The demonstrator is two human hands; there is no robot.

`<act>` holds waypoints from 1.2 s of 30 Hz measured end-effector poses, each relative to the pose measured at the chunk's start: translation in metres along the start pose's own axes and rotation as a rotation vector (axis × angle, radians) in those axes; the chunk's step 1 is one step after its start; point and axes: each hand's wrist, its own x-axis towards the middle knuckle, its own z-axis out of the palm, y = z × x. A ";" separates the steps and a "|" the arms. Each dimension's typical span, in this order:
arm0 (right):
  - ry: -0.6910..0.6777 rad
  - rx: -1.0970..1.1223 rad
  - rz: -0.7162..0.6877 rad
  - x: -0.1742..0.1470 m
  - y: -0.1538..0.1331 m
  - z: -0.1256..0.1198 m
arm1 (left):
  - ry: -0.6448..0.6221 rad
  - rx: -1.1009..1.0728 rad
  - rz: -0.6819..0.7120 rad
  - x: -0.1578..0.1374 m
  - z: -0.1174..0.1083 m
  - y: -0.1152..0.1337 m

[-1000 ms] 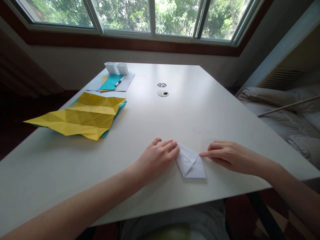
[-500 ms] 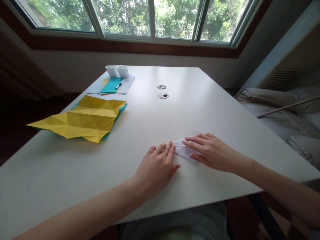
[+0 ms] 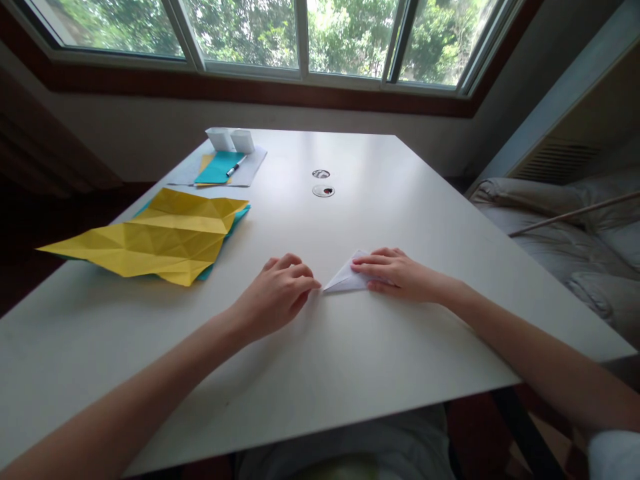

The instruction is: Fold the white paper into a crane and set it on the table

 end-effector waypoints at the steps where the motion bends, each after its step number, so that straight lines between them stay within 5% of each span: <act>1: -0.003 0.001 0.003 0.000 -0.001 0.000 | -0.004 0.006 0.020 0.000 0.000 -0.002; 20: 0.043 0.024 -0.018 0.000 0.002 0.004 | -0.117 0.062 0.155 -0.001 -0.008 0.013; 24: 0.068 0.061 -0.054 0.000 0.001 0.005 | -0.122 0.043 0.275 -0.004 -0.009 0.023; 29: 0.197 0.025 0.074 0.001 0.001 0.007 | -0.162 -0.066 0.412 -0.003 -0.005 0.039; 36: 0.246 0.017 0.204 0.003 -0.004 0.011 | -0.076 -0.170 0.195 0.005 0.007 0.041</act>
